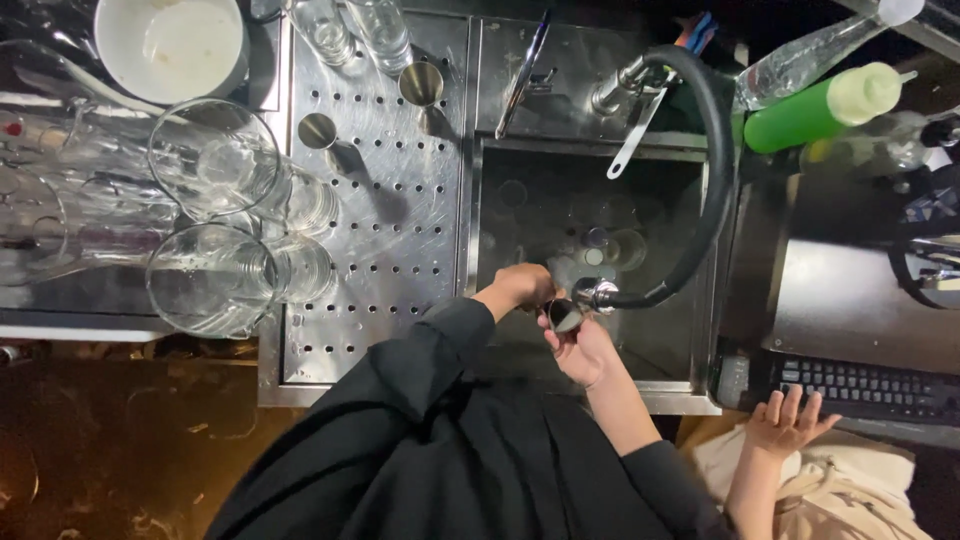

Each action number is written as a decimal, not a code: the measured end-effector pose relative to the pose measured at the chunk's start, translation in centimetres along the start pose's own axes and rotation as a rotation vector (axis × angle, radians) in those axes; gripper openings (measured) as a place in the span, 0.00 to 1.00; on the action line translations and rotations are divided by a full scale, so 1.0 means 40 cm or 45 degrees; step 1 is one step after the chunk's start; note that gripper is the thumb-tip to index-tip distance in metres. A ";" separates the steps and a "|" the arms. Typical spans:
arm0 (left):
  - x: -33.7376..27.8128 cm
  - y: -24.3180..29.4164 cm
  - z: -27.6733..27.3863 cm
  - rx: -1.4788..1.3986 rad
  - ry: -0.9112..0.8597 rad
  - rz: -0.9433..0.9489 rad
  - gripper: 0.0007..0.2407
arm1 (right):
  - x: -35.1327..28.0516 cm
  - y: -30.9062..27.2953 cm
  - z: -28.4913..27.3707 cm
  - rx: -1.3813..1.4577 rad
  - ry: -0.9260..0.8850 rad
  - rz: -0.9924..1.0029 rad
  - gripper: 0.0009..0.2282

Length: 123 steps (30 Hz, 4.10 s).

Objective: The person washes a clear glass and a metal jigger under a running faucet in a sink. They rinse the items thoroughly and place them on a perforated metal drying rack next to the sink.

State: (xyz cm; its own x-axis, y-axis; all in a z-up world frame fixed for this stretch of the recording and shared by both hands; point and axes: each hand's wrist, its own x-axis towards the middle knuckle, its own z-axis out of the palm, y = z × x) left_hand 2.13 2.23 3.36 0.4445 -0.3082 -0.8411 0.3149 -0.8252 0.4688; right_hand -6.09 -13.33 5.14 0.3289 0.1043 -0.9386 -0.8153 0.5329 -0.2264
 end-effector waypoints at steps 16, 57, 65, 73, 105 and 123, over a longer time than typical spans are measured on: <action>0.167 -0.089 0.020 -0.059 0.517 0.049 0.24 | 0.094 0.042 -0.080 -0.241 0.112 -0.638 0.09; -0.006 -0.020 0.082 0.119 0.459 0.383 0.12 | 0.046 0.061 -0.078 -0.216 0.097 -0.224 0.14; -0.164 -0.043 -0.037 -0.008 0.456 0.272 0.20 | -0.077 0.020 0.042 -0.208 -0.161 0.082 0.17; -0.335 -0.177 -0.205 -0.666 1.878 0.661 0.06 | -0.073 0.005 0.180 -0.453 -0.386 -0.096 0.20; -0.208 -0.292 -0.213 -1.624 2.157 0.187 0.30 | 0.180 -0.080 0.647 -1.708 -0.194 -1.734 0.15; -0.252 -0.283 -0.342 -1.032 2.543 0.709 0.05 | -0.135 0.036 0.277 -1.463 -0.310 -0.937 0.17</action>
State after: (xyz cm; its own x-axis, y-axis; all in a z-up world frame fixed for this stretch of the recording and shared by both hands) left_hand 5.53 21.16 10.20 0.4404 0.7983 0.4109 -0.1669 -0.3769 0.9111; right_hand -3.74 -3.82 12.76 0.8271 0.3098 -0.4690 -0.3114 -0.4421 -0.8412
